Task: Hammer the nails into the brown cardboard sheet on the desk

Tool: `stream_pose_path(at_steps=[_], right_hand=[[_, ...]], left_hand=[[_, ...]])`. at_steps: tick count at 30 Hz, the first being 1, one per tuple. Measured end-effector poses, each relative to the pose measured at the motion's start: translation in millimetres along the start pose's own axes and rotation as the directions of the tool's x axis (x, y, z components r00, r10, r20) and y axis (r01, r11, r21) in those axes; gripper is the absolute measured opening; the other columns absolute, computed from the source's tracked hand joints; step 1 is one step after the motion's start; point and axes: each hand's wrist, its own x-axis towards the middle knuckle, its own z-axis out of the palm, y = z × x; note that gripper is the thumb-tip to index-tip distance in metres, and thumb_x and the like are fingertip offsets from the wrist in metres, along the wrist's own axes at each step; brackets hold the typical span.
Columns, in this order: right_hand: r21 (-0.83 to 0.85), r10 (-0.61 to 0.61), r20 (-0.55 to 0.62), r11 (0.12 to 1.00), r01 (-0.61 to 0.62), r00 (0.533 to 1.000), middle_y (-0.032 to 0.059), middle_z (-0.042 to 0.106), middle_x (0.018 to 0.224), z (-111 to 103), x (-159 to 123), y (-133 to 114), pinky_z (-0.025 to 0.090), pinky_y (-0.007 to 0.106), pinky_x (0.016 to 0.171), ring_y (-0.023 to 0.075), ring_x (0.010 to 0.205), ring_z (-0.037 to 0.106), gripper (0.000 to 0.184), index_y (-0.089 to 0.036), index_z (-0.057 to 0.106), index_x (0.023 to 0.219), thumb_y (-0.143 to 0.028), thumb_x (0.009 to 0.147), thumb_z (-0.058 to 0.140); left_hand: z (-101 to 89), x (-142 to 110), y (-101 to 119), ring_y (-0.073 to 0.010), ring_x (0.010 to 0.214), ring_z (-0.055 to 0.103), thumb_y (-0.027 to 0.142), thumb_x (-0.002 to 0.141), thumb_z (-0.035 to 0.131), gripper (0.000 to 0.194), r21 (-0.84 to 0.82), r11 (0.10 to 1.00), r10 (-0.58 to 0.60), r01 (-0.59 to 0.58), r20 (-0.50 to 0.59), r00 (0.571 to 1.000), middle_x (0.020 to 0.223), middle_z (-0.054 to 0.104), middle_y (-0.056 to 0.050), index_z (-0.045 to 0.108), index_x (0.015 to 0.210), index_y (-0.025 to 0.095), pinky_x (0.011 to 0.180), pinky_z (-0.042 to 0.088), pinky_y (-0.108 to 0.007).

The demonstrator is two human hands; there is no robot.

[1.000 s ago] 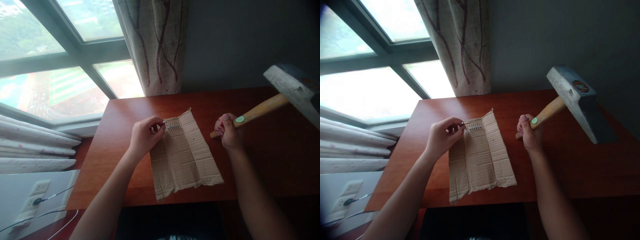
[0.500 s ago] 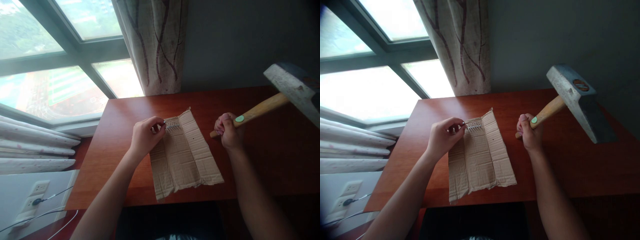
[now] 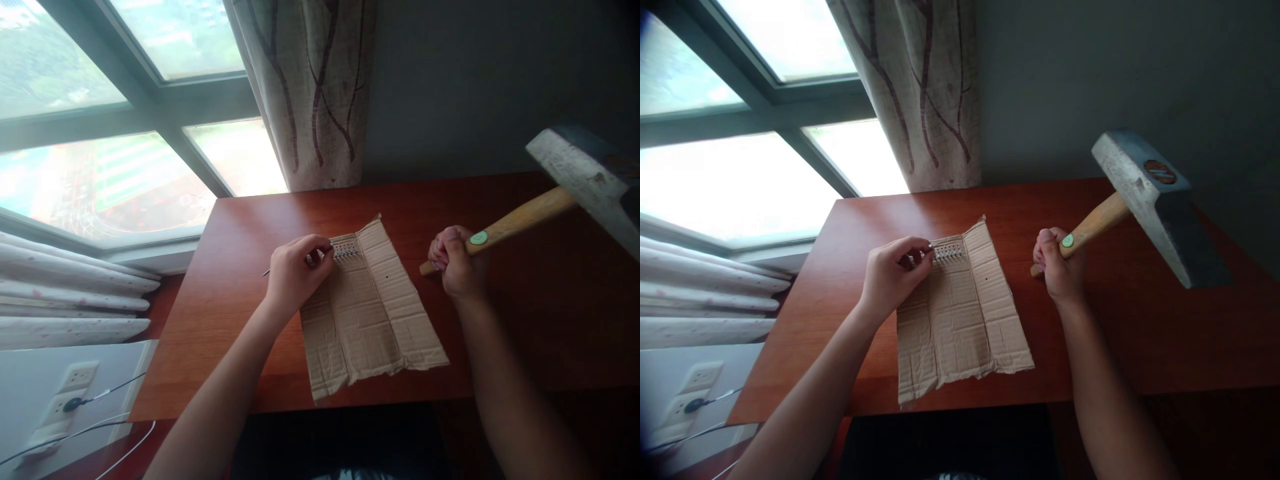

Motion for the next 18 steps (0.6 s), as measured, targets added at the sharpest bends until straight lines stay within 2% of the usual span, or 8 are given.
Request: stream_pose_path(at_steps=[7,13,15,18], right_hand=[[-0.039,0.006,0.021,0.999,-0.005,1.000,-0.0069,0.034,0.049,-1.0,1.3,-0.8,0.025,0.023,0.036,0.0097,0.041,0.033,0.049,-0.024,0.046,0.065,-0.058,0.094,0.065],[-0.041,0.134,0.132,0.991,-0.130,0.982,-0.0093,0.039,0.053,-5.3,-0.9,-20.2,0.026,0.020,0.036,0.0075,0.041,0.033,0.036,-0.024,0.053,0.082,-0.054,0.091,0.072],[-0.105,0.147,0.150,0.986,-0.132,0.978,-0.0084,0.044,0.059,-10.3,-1.9,-33.6,0.029,0.021,0.037,0.0077,0.042,0.037,0.034,-0.026,0.053,0.088,-0.051,0.089,0.075],[-0.373,0.173,0.229,0.925,-0.078,0.958,-0.0040,0.051,0.066,-19.8,-1.5,-57.3,0.034,0.024,0.041,0.0092,0.047,0.045,0.031,-0.024,0.057,0.089,-0.054,0.096,0.066]], left_hand=[[2.5,-3.2,-2.3,-0.0101,0.058,0.060,0.023,0.084,0.067,0.004,-0.007,1.000,-0.005,0.005,-0.019,1.000,0.070,0.069,0.002,0.070,0.083,0.020,0.055,0.044,-0.021],[5.5,-4.6,-2.0,-0.0100,0.060,0.059,0.019,0.084,0.065,0.004,-0.010,1.000,0.018,-0.018,-0.033,0.999,0.073,0.070,0.001,0.069,0.083,0.020,0.056,0.044,-0.021],[6.1,-4.8,-2.5,-0.0101,0.060,0.060,0.018,0.085,0.065,0.005,-0.007,1.000,0.028,-0.028,-0.027,0.999,0.075,0.070,0.001,0.069,0.084,0.020,0.057,0.044,-0.021],[6.2,-5.1,-3.7,-0.0100,0.061,0.061,0.017,0.086,0.064,0.006,-0.015,0.999,0.044,-0.044,-0.021,0.999,0.076,0.071,0.001,0.069,0.085,0.021,0.058,0.045,-0.021]])
